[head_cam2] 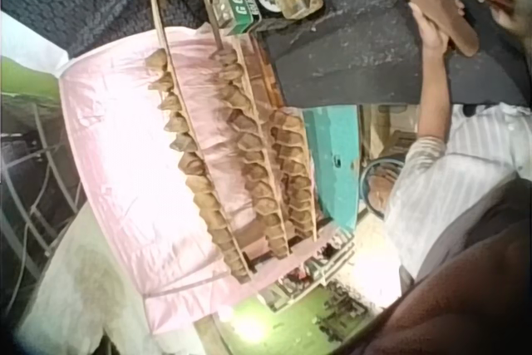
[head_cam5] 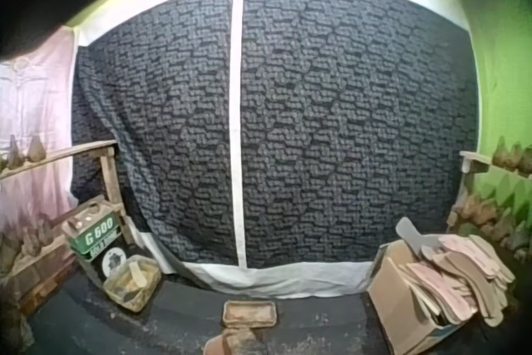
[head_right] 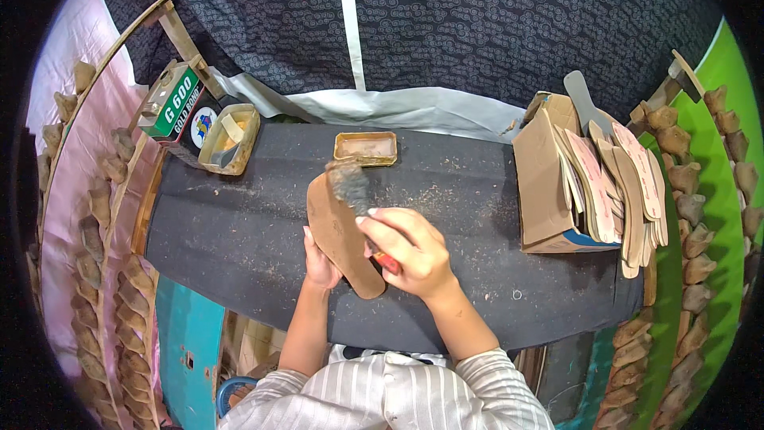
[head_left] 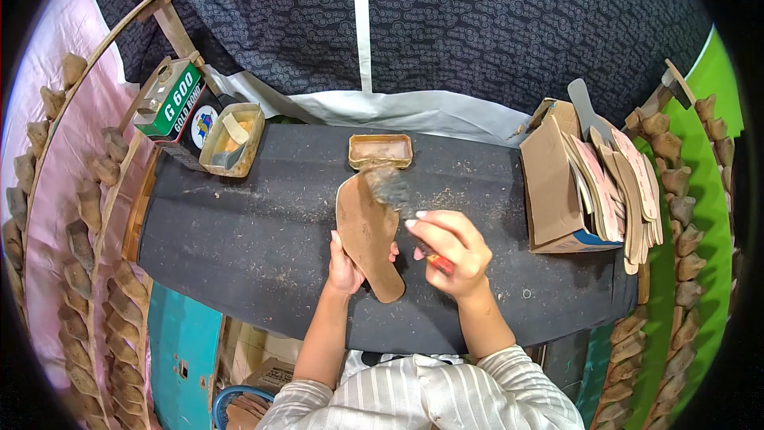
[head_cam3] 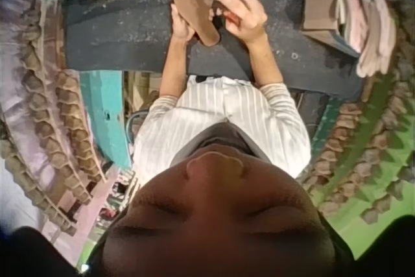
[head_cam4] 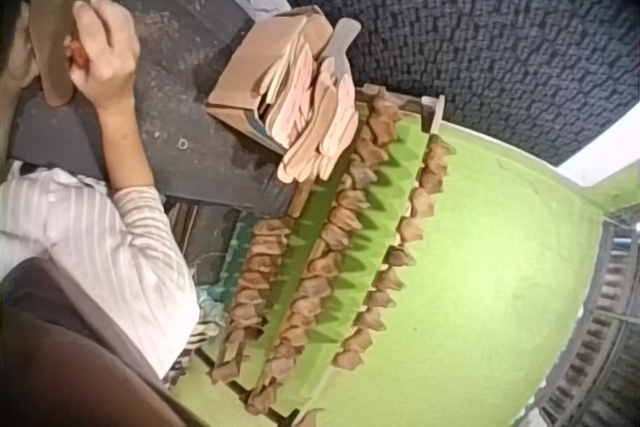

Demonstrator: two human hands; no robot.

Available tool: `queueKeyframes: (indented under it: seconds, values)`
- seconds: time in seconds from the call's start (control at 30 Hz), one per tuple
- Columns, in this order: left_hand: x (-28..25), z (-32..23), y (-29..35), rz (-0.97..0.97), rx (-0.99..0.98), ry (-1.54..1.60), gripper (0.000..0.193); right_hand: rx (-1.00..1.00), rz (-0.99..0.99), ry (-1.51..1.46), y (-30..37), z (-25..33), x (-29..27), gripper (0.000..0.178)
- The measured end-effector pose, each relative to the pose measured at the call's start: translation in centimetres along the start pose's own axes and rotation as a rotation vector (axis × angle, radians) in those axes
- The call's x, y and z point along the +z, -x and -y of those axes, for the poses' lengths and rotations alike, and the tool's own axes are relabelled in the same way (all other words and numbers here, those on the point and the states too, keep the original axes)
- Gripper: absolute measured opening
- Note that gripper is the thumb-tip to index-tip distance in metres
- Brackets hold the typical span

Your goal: The person picks up a shoe sole from a box, dips a small brush into adhesive, and spreads the glue across the surface of the sole.

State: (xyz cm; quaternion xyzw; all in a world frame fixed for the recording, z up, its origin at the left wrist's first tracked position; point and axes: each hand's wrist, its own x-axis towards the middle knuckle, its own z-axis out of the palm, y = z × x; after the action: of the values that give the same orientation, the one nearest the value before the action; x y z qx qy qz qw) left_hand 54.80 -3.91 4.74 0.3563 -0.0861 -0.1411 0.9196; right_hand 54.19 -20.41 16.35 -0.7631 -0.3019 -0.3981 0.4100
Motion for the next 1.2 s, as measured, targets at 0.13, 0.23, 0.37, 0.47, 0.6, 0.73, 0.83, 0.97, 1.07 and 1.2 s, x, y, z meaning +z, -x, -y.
queueKeyframes:
  seconds: [0.13,0.23,0.37,0.47,0.6,0.73,0.83,0.97,1.07,1.2]
  values:
    - [-0.2,0.1,0.0,-0.01,-0.005,-0.005,0.086,0.039,0.043,-0.01,0.1,0.0,0.3,0.047]
    - [-0.5,0.3,-0.2,0.059,0.015,0.013,0.087,0.073,-0.015,0.078,0.0,0.0,0.4,0.048]
    - [-0.4,0.2,-0.1,0.065,0.015,0.015,0.087,-0.046,-0.027,-0.018,0.0,0.3,0.2,0.045]
    - [0.0,-0.1,0.1,0.025,0.012,-0.077,0.087,-0.036,0.013,-0.058,0.0,0.5,0.6,0.044]
    - [-0.4,0.3,0.1,-0.011,-0.002,-0.012,0.087,0.072,-0.048,0.072,-0.1,0.2,0.6,0.043]
    - [-0.5,0.2,0.0,0.042,-0.003,-0.004,0.088,0.055,-0.081,0.049,0.0,0.0,0.0,0.039]
    - [-0.1,0.1,0.1,0.003,0.007,-0.009,0.087,-0.058,0.022,-0.021,-0.1,-0.1,0.1,0.04]
    - [0.1,-0.2,0.0,-0.044,0.003,-0.002,0.086,-0.057,0.082,-0.077,-0.2,-0.6,-0.5,0.041]
    - [-0.3,0.1,-0.3,0.034,0.018,0.027,0.085,-0.047,0.055,-0.082,-0.2,-1.0,-0.7,0.039]
    - [0.3,0.1,-0.3,-0.023,-0.001,0.05,0.085,-0.045,0.049,-0.043,-0.3,-1.0,-0.8,0.034]
